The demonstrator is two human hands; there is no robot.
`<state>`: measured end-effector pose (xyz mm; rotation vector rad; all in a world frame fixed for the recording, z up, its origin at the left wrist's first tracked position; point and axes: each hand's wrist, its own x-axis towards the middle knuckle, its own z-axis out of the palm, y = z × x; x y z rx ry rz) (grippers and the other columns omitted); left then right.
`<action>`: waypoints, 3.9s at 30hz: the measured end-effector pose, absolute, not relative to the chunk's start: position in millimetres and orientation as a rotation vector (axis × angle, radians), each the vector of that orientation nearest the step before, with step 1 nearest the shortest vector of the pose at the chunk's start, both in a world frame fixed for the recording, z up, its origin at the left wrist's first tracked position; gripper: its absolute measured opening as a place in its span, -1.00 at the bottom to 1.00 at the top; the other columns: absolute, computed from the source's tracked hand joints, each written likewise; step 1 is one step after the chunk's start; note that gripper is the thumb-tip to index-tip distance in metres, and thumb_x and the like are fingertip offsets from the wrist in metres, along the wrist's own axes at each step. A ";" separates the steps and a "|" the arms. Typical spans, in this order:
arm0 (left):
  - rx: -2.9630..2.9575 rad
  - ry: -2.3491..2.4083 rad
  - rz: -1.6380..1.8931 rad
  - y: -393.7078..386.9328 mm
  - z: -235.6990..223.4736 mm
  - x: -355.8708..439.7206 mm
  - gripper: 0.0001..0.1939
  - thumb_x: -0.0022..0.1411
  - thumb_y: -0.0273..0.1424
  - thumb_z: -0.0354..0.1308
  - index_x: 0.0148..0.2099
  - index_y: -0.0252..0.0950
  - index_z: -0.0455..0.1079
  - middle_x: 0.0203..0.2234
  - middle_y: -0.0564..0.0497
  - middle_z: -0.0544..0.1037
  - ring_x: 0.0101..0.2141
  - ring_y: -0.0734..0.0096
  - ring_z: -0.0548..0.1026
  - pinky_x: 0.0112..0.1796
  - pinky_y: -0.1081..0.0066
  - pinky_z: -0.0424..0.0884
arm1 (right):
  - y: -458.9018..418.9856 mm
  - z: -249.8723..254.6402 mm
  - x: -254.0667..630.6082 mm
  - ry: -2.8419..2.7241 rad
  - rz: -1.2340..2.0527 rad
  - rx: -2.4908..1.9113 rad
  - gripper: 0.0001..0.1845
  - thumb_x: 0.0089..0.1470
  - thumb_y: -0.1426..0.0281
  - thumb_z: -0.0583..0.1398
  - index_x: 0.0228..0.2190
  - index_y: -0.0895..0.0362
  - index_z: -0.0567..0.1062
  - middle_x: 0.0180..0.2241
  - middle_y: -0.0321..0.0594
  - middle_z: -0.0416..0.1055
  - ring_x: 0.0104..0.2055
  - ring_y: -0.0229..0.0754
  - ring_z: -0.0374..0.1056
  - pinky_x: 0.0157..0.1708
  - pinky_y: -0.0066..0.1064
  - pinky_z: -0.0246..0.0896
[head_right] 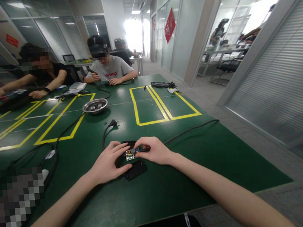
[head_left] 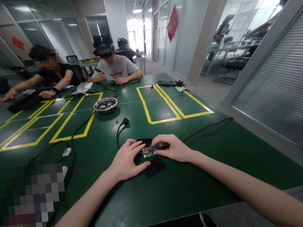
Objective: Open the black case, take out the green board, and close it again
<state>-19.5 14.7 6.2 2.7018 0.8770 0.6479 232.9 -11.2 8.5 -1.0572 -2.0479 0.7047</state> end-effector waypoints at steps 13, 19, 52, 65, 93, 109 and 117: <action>2.480 0.821 0.745 19.8 9.6 -26.3 -0.87 0.30 -0.30 0.26 -0.17 -0.24 0.46 -0.15 -0.04 0.51 -0.19 0.28 0.55 -0.15 0.33 0.48 | -8.1 0.4 233.9 -2.211 0.667 -0.954 -0.61 0.03 0.33 0.43 -0.08 0.09 0.59 0.03 -0.05 0.49 -0.03 -0.04 0.51 -0.19 -0.31 0.51; 2.411 0.842 0.745 25.5 4.9 -24.8 -0.85 0.37 -0.31 0.19 -0.22 -0.26 0.49 -0.23 -0.01 0.48 -0.30 0.36 0.50 -0.21 0.37 0.46 | -11.4 -3.0 226.4 -2.178 0.593 -1.068 -0.66 0.03 0.45 0.36 -0.10 0.11 0.57 -0.05 -0.11 0.49 -0.24 -0.19 0.46 -0.35 -0.41 0.42; 2.561 0.871 0.510 15.4 20.3 -37.8 -0.78 0.42 -0.27 0.16 -0.13 -0.25 0.60 -0.35 0.00 0.63 -0.40 0.39 0.55 -0.38 0.48 0.34 | -10.3 7.9 250.6 -2.442 0.395 -0.896 -0.92 0.21 0.45 0.26 -0.27 0.15 0.60 -0.39 -0.24 0.54 -0.48 -0.30 0.36 -0.46 -0.48 0.16; 2.384 0.738 0.481 22.0 22.2 -44.0 -0.77 0.41 -0.34 0.16 -0.10 -0.27 0.66 -0.42 0.02 0.50 -0.45 0.46 0.44 -0.40 0.49 0.30 | -13.9 11.2 249.3 -2.544 0.361 -0.887 -0.72 0.05 0.23 0.42 -0.31 0.15 0.54 -0.37 -0.24 0.50 -0.37 -0.20 0.41 -0.40 -0.44 0.12; 2.383 0.695 0.545 22.7 19.4 -44.1 -0.80 0.41 -0.36 0.15 -0.17 -0.30 0.59 -0.33 -0.03 0.57 -0.36 0.41 0.50 -0.32 0.46 0.40 | -10.7 10.8 252.3 -2.514 0.372 -0.899 -0.87 0.30 0.45 0.20 -0.30 0.15 0.55 -0.34 -0.20 0.50 -0.34 -0.20 0.39 -0.34 -0.42 0.18; 2.983 0.675 0.420 16.7 26.0 -41.1 -0.73 0.46 -0.41 0.00 -0.05 -0.27 0.54 -0.29 -0.09 0.55 -0.29 0.28 0.47 -0.24 0.32 0.39 | -15.4 16.3 248.7 -2.773 -0.105 -0.872 -0.83 0.29 0.49 0.13 -0.23 0.16 0.54 -0.28 -0.09 0.51 -0.24 -0.09 0.36 -0.23 -0.29 0.23; 2.942 0.702 0.503 16.4 25.7 -38.9 -0.82 0.39 -0.30 0.18 -0.10 -0.27 0.54 -0.13 -0.12 0.59 -0.19 0.20 0.53 -0.15 0.26 0.43 | -13.8 15.4 248.7 -2.711 -0.053 -0.860 -0.81 0.33 0.46 0.14 -0.21 0.17 0.58 -0.28 -0.09 0.51 -0.25 -0.09 0.37 -0.23 -0.28 0.26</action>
